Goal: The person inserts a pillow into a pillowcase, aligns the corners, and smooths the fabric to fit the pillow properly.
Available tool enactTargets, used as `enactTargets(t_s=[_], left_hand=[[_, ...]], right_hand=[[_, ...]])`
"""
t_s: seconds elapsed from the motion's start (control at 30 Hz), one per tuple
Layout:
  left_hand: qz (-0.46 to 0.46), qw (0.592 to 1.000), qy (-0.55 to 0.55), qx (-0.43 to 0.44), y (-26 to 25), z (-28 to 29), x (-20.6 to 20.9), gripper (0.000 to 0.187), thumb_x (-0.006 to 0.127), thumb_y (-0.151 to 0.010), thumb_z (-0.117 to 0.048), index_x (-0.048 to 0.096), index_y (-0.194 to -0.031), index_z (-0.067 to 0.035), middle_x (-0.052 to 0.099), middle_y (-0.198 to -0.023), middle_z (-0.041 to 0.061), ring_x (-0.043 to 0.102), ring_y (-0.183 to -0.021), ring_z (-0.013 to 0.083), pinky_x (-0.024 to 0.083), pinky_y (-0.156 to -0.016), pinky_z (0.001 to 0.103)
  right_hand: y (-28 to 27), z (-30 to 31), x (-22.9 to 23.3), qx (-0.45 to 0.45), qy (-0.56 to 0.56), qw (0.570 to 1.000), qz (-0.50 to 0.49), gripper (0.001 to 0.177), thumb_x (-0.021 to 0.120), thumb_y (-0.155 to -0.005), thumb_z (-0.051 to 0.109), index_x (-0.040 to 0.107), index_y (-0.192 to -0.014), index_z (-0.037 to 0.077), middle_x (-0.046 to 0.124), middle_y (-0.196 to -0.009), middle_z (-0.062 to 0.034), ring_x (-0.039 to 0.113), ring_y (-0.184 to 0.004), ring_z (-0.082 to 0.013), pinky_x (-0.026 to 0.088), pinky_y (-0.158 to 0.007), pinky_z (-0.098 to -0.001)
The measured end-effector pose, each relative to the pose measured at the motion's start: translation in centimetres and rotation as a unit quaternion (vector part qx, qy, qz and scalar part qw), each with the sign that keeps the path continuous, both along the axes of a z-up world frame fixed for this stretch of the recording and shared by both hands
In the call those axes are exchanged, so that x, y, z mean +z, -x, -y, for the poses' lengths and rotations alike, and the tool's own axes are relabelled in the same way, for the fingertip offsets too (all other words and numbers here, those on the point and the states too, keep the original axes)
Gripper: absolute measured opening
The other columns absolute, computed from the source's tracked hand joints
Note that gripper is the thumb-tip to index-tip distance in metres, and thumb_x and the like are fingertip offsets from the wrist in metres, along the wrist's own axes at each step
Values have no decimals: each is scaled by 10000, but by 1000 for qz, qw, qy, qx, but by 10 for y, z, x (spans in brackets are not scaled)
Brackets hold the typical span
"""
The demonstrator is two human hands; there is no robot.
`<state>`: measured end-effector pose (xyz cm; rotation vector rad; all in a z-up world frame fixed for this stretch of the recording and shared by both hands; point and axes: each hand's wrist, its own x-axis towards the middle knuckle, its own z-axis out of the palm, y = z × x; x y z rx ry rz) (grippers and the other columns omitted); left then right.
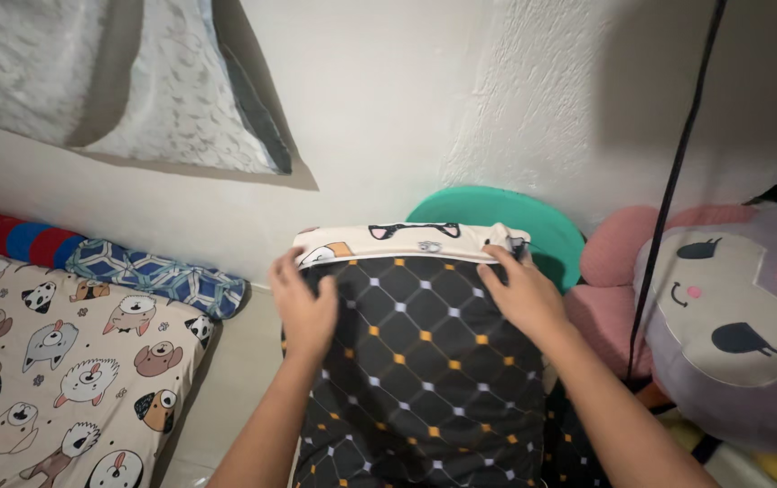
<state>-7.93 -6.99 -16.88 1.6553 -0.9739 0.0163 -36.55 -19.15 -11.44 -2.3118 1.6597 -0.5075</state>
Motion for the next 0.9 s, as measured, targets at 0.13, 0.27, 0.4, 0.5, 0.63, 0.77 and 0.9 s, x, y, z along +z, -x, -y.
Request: enactTargets(t_s=[0.13,0.27,0.4,0.5,0.63,0.77,0.9], left_hand=[[122,984,-48,-120,35,21,36,537,782,-750,-252,630,-1253,-137,521,-1329,155,471,-1271,384,351,-1039,538],[211,955,-121,-169,60,42,44,439,777,-797,-289,656,-1211,-205,580,-1274,68,517,-1249,332,379,-1043,510],[166,965,-87,-185,62,55,33,337,748,-855,-289,687,-1165,-174,683,-1149,54,601,-1144,298,424,-994,460],[130,965,-119,-193,48,65,27,198,692,-910,-251,734,-1079,-157,748,-1031,71,645,-1016,326,478,-918,429],[43,978,-120,-167,41,70,29,179,597,-972,-204,710,-1048,-88,729,-933,157,681,-930,380,513,-793,451],[26,970,-154,-184,44,75,48,223,551,-991,-265,699,-1033,-104,727,-854,167,683,-857,388,510,-763,468],[55,947,-231,-216,41,76,70,255,569,-969,-326,714,-1023,-124,724,-834,163,691,-831,380,512,-759,465]], right_hand=[[-20,-7,-2,-12,-16,999,-42,398,576,-947,496,605,-1302,317,633,-1208,-191,670,-1053,-413,554,-836,-508],[-27,-13,13,-1,-44,999,-32,439,590,-925,507,587,-1312,301,645,-1181,-145,700,-1010,-361,565,-816,-479],[-16,-19,26,15,-49,999,17,472,639,-875,506,583,-1290,288,663,-1150,-97,712,-986,-318,568,-804,-457],[-12,-29,24,26,-23,998,56,462,663,-858,483,588,-1267,283,644,-1205,-95,700,-1012,-335,568,-791,-466],[-15,-41,10,-26,69,992,100,650,690,-825,456,517,-1380,165,499,-1269,-254,650,-1004,-450,569,-750,-486],[-46,-52,-9,-23,352,935,-14,731,647,-838,512,511,-1343,2,515,-1340,-233,605,-1198,-458,500,-953,-575],[-127,-114,-29,402,48,863,-303,312,579,-922,401,771,-1029,180,711,-1142,-83,589,-1202,-368,410,-988,-751]])
